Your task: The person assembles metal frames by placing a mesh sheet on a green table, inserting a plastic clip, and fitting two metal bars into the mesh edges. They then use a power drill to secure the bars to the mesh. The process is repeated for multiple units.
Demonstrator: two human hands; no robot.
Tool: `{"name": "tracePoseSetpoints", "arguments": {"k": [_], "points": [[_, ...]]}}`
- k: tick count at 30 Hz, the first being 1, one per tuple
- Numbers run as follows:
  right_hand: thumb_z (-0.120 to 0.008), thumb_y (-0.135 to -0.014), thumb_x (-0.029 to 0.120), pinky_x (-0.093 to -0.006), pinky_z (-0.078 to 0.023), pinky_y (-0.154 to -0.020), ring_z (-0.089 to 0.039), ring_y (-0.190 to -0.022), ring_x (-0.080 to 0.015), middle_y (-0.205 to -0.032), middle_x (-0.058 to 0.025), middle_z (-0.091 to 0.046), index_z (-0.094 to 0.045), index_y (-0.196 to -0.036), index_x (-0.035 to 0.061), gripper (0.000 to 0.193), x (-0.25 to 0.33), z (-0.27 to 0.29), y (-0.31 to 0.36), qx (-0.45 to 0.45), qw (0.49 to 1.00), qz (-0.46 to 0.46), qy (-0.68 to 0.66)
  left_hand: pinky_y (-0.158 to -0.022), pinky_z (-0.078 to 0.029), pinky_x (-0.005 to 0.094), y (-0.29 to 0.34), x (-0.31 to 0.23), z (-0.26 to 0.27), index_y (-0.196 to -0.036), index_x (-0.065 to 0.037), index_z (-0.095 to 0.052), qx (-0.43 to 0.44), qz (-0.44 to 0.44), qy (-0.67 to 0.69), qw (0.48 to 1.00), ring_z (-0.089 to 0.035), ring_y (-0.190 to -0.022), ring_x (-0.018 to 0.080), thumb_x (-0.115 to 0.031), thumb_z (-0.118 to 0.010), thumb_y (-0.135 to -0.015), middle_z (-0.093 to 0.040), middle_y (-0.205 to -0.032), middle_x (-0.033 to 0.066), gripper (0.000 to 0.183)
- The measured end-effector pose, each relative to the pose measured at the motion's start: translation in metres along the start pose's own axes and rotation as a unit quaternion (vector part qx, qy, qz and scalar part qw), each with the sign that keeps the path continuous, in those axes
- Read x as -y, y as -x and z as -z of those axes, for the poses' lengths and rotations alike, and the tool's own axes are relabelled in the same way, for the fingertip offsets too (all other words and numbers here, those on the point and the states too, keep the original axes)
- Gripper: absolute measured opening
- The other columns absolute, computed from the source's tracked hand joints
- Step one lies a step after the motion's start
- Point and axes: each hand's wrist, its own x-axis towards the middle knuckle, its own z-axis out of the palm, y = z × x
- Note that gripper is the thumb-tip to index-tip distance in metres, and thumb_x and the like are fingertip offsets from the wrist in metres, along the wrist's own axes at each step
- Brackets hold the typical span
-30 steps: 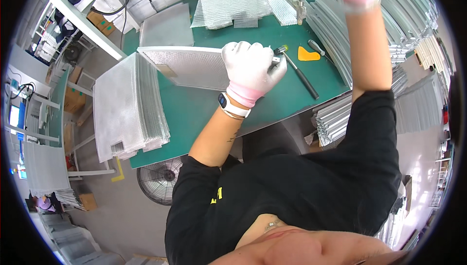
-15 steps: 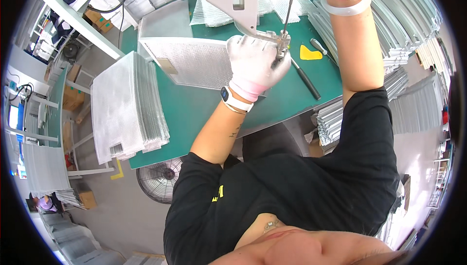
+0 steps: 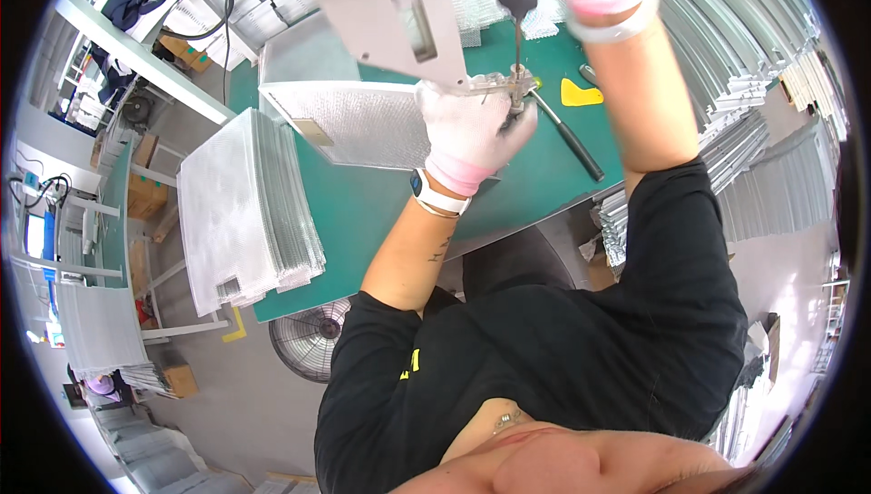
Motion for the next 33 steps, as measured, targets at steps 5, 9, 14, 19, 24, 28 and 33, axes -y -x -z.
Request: {"name": "tracePoseSetpoints", "arguments": {"k": [5, 9, 14, 19, 24, 28, 33], "points": [[-0.057, -0.096, 0.024, -0.0212, -0.036, -0.046, -0.047, -0.055, -0.0091, -0.072, -0.0016, -0.054, -0.056, -0.120, 0.0051, 0.030, -0.015, -0.001, 0.006, 0.041, 0.988, -0.039, -0.142, -0.061, -0.039, 0.0392, 0.005, -0.004, -0.004, -0.080, -0.014, -0.066, -0.014, -0.009, 0.047, 0.999, -0.053, -0.060, 0.0243, -0.020, -0.075, -0.068, -0.058, -0.068, 0.0005, 0.016], [-0.055, -0.097, 0.021, -0.0191, -0.032, -0.044, -0.042, -0.052, -0.0076, -0.071, -0.0018, -0.049, -0.048, -0.131, 0.0005, 0.040, -0.012, -0.017, 0.005, 0.123, 0.971, -0.033, -0.201, -0.061, -0.041, 0.0391, 0.011, -0.001, -0.008, -0.079, -0.012, -0.065, -0.035, -0.012, 0.101, 0.994, -0.054, -0.063, 0.0241, -0.017, -0.074, -0.068, -0.057, -0.068, 0.0027, 0.015], [-0.056, -0.095, 0.023, -0.0201, -0.028, -0.040, -0.036, -0.045, -0.0069, -0.067, -0.0034, -0.048, -0.045, -0.130, -0.0036, 0.045, -0.023, -0.016, 0.004, 0.159, 0.962, -0.046, -0.217, -0.060, -0.042, 0.0371, 0.011, -0.001, -0.008, -0.077, -0.012, -0.065, -0.032, -0.018, 0.089, 0.995, -0.055, -0.062, 0.0231, -0.013, -0.073, -0.068, -0.056, -0.066, 0.0033, 0.012], [-0.061, -0.092, 0.023, -0.0192, -0.028, -0.040, -0.036, -0.046, -0.0064, -0.065, -0.0030, -0.045, -0.045, -0.129, -0.0039, 0.049, -0.029, -0.017, 0.005, 0.212, 0.947, -0.040, -0.239, -0.055, -0.041, 0.0365, 0.011, -0.002, 0.000, -0.077, -0.012, -0.065, 0.034, 0.006, 0.082, 0.996, -0.054, -0.058, 0.0223, -0.013, -0.073, -0.069, -0.054, -0.065, 0.0035, 0.011], [-0.066, -0.086, 0.020, -0.0186, -0.027, -0.040, -0.035, -0.046, -0.0058, -0.064, -0.0018, -0.045, -0.046, -0.126, -0.0028, 0.050, -0.032, -0.023, 0.004, 0.246, 0.919, -0.090, -0.294, -0.056, -0.040, 0.0372, 0.009, 0.000, -0.001, -0.071, -0.013, -0.061, -0.006, -0.051, 0.039, 0.998, -0.053, -0.058, 0.0231, -0.012, -0.073, -0.067, -0.052, -0.062, 0.0024, 0.012], [-0.065, -0.088, 0.020, -0.0215, -0.045, -0.057, -0.054, -0.065, -0.0078, -0.080, -0.0040, -0.058, -0.057, -0.118, -0.0079, 0.042, -0.040, -0.022, 0.006, 0.204, 0.964, -0.098, -0.143, -0.056, -0.041, 0.0371, -0.004, -0.010, 0.010, -0.068, -0.012, -0.058, 0.015, -0.086, -0.006, 0.996, -0.055, -0.059, 0.0234, -0.013, -0.074, -0.069, -0.055, -0.063, 0.0027, 0.016], [-0.066, -0.083, 0.019, -0.0180, -0.031, -0.044, -0.037, -0.054, -0.0013, -0.070, 0.0029, -0.046, -0.057, -0.114, -0.0068, 0.041, -0.039, -0.033, 0.009, 0.290, 0.919, -0.153, -0.218, -0.056, -0.042, 0.0373, 0.008, -0.005, -0.005, -0.066, -0.011, -0.058, 0.015, -0.003, 0.047, 0.999, -0.057, -0.060, 0.0240, -0.015, -0.077, -0.069, -0.059, -0.065, 0.0045, 0.021]]}}
